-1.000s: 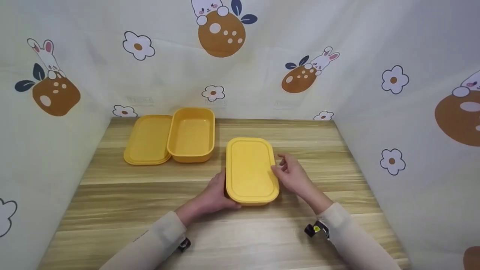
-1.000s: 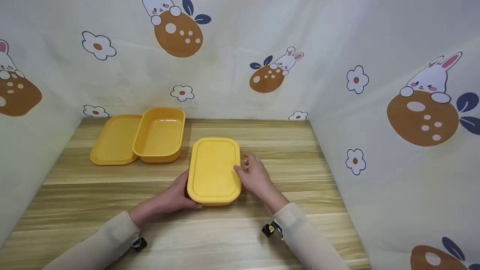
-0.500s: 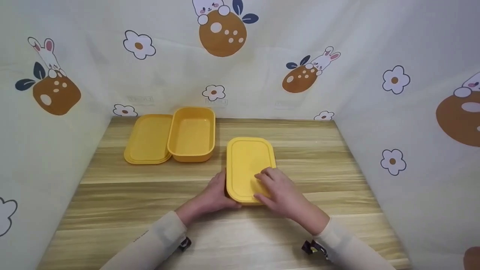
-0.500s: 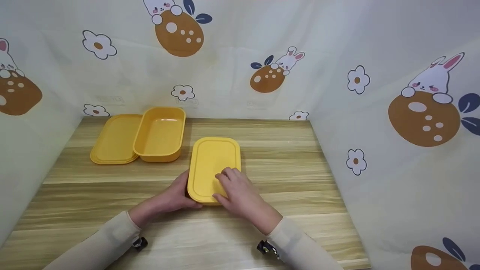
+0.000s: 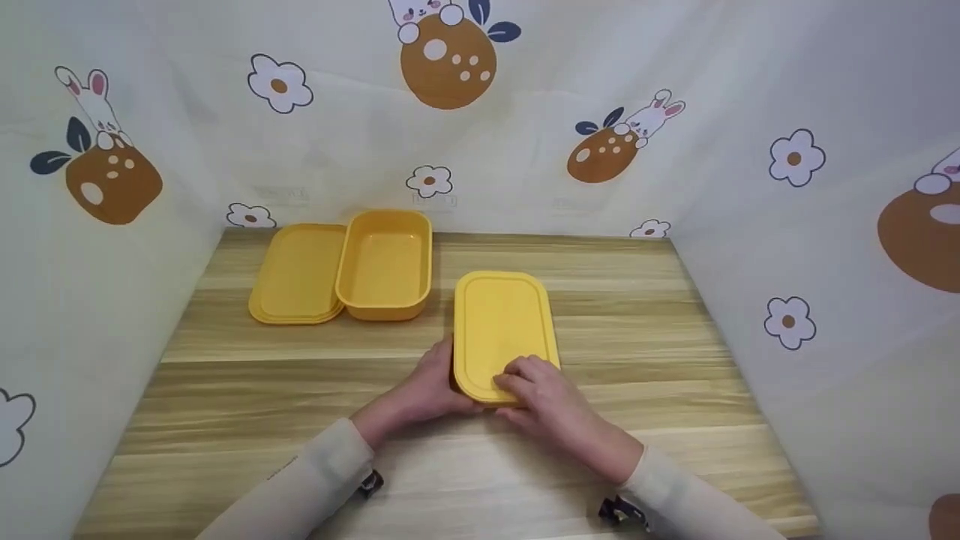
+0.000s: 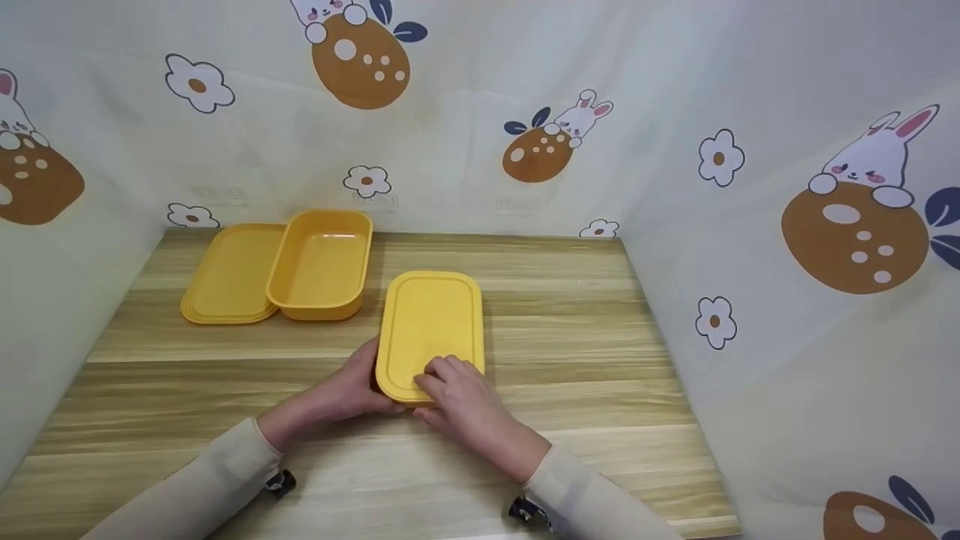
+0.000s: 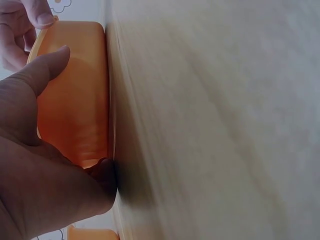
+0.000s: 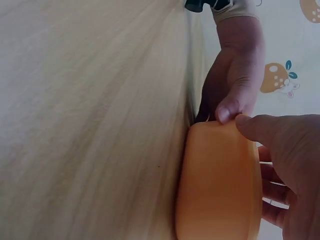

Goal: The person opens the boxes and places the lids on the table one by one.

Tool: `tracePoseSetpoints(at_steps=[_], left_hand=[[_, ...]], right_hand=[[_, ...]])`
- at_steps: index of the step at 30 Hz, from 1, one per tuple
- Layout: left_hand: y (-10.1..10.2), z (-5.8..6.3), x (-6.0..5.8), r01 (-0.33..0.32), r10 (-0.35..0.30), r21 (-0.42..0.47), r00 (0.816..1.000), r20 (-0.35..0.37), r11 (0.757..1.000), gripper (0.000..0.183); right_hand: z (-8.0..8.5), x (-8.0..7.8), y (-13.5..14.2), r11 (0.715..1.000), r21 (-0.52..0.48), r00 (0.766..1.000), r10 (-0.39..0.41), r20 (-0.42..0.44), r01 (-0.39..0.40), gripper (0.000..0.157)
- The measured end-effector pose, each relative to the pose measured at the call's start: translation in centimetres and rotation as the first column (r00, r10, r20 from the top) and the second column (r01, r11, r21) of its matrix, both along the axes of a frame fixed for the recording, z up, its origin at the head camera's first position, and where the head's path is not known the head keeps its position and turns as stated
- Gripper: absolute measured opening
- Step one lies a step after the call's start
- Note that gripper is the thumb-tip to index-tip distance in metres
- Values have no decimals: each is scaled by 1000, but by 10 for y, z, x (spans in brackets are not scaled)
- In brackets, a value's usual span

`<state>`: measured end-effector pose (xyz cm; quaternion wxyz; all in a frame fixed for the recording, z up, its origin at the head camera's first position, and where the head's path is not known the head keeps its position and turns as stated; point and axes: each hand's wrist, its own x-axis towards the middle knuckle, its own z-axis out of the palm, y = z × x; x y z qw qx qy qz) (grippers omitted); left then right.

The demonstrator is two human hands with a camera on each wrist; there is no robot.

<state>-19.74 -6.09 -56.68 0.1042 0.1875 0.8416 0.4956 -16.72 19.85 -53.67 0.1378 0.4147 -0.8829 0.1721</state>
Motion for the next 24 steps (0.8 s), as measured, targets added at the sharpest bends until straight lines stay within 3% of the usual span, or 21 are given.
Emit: tracePoseSetpoints(at_steps=[7, 24], left_hand=[[2, -1, -1, -8, 8, 11, 1000, 4, 1000, 128], [0, -1, 0, 6, -6, 6, 1000, 15, 1000, 130]], right_hand=[[-10, -5, 4, 989, -132, 997, 65, -31, -68, 32], [-12, -5, 2, 984, -146, 994, 92, -54, -99, 30]])
